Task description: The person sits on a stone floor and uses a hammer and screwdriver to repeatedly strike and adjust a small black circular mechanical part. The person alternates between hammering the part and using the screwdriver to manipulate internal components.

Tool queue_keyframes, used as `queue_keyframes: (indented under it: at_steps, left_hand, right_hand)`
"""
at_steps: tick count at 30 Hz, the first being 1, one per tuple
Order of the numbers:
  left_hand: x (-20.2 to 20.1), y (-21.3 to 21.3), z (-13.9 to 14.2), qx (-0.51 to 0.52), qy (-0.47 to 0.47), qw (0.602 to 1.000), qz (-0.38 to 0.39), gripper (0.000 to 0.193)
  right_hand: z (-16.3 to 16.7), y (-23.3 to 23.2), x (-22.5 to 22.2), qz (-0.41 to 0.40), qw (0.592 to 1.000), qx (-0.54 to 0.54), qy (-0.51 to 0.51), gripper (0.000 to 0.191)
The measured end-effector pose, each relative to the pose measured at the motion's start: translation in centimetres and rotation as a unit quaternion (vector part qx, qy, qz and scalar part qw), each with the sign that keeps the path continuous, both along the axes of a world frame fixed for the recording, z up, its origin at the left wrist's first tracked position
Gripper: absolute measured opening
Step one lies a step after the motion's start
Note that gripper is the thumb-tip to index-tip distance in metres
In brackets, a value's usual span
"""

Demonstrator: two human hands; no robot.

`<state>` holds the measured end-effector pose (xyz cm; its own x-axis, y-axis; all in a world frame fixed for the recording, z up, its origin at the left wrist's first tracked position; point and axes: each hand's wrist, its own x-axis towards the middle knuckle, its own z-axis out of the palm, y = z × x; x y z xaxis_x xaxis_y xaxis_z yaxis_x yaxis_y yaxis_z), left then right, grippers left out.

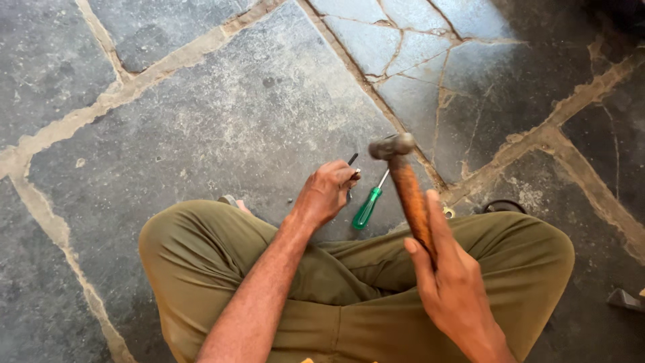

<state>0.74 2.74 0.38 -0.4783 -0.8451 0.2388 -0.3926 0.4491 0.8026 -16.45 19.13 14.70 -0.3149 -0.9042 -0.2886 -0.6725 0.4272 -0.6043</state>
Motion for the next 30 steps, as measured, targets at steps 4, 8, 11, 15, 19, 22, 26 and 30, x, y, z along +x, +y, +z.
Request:
queue_keyframes:
  at_steps: [4,8,11,15,19,22,26,30]
  left_hand:
    - [0.0,0.2,-0.2,-0.007,-0.029,1.000,-0.005,0.006]
    - [0.0,0.3,-0.2,-0.021,-0.051,0.998,-0.011,0.004]
    - [0.0,0.3,-0.2,-0.004,-0.005,1.000,-0.006,0.007]
    - [0.0,0.4,-0.2,0.006,-0.011,1.000,-0.003,0.008]
    - [-0.1,0.4,-0.3,-0.016,-0.032,0.999,-0.003,0.006]
    - [0.1,0.6,-0.5,-0.019,-0.024,0.999,-0.012,0.008]
    - [0.1,0.5,-0.6,0.026,-0.014,1.000,0.004,0.009]
    - [0.2,-0.3,-0.8,0.066,0.015,0.997,0.024,0.012]
  right_hand:
    - [-0.5,-0.3,0.1,0.116,0.976,-0.178,0.045,0.072]
    - [-0.2,-1.1,-0.1,0.148,0.979,-0.101,0.093,0.074]
    - [1.9,0.1,-0.4,0.162,0.960,-0.207,0.098,0.071]
    - [3.3,1.3,-0.3,0.027,0.955,-0.294,0.028,0.068]
    - [0.8,-0.3,0.4,0.069,0.978,-0.183,0.073,0.072]
    - [-0.3,-0.7,0.0,0.127,0.984,-0.092,0.090,0.072]
    - [0.8,0.4,-1.0,0.115,0.972,-0.184,0.086,0.069]
    - [1.7,-0.2,-1.4,0.052,0.983,-0.167,0.049,0.069]
